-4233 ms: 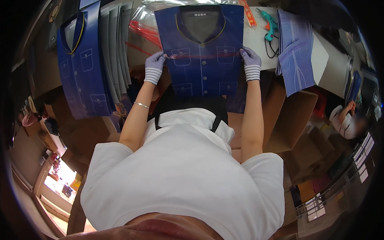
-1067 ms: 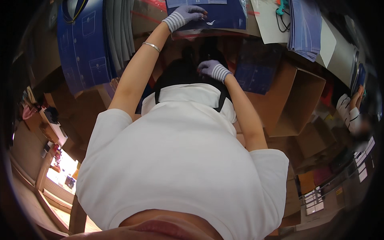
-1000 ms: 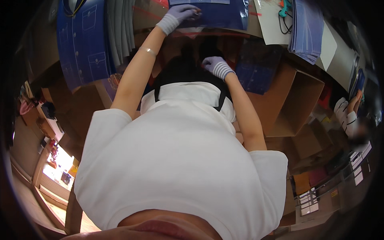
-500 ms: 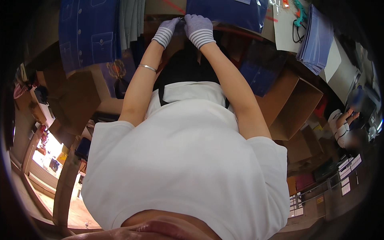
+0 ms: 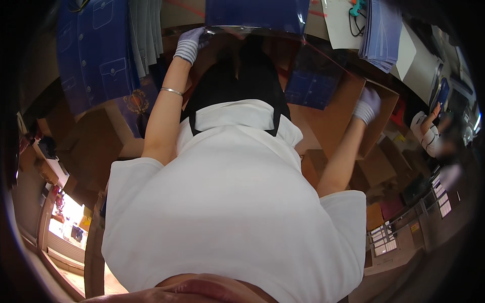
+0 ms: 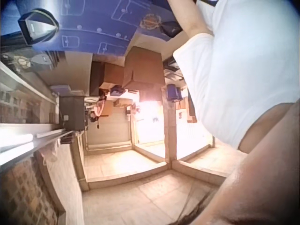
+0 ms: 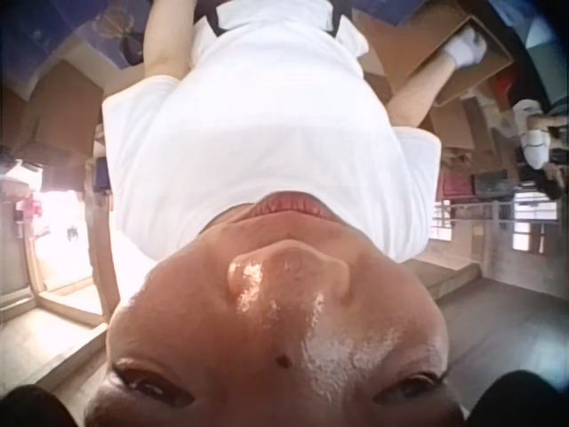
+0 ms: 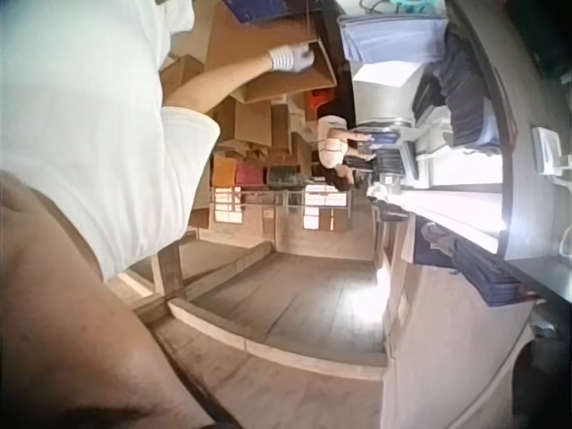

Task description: Placing printed plastic bags into clear protective sleeves and organizing them on a workbench.

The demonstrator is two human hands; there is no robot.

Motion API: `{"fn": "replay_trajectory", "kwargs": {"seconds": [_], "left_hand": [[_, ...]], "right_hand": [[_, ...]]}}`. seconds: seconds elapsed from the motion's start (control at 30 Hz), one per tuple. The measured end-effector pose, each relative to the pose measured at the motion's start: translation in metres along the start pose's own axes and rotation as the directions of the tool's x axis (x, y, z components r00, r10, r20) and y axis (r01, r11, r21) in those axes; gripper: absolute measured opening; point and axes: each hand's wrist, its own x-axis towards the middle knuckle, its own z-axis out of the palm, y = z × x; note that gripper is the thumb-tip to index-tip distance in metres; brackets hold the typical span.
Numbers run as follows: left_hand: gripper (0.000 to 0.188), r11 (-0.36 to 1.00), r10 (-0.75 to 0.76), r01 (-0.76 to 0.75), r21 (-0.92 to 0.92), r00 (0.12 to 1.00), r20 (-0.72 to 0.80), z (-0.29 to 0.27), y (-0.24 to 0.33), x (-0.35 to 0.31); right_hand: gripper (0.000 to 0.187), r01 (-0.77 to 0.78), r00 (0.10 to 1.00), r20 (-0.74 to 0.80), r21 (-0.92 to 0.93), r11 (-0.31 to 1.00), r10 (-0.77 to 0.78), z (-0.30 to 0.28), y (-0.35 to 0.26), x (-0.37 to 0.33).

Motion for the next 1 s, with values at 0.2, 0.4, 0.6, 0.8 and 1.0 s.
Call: {"fn": "replay_trajectory", "kwargs": {"seconds": [0.2, 0.4, 0.6, 0.8, 1.0], "left_hand": [[0.026, 0.971, -0.052, 0.085, -0.222, 0.987, 0.149, -0.001, -0.021, -0.013], [0.062, 0.779, 0.137, 0.136, -0.612, 0.915, 0.379, 0.02, 0.012, -0.011], [0.074, 0.675, 0.279, 0.093, -0.732, 0.886, 0.37, 0.03, 0.047, 0.007], [0.058, 0.638, 0.51, -0.306, -0.706, 0.856, 0.091, 0.003, 0.071, 0.03], [0.058, 0.685, 0.511, -0.331, -0.649, 0.853, 0.104, -0.001, 0.067, 0.023]], "right_hand": [[0.026, -0.059, 0.938, 0.342, 0.008, 0.998, 0.052, -0.007, 0.086, -0.052], [0.026, 0.348, 0.58, 0.626, 0.386, 0.854, -0.52, 0.136, -0.126, -0.11], [0.018, -0.41, 0.608, 0.768, 0.519, 0.75, -0.2, 0.184, -0.25, -0.02], [0.021, -0.378, 0.76, 0.649, 0.399, 0.836, 0.034, 0.168, -0.191, 0.075], [0.026, 0.324, 0.9, 0.279, 0.083, 0.942, -0.334, 0.163, -0.279, 0.135]]}}
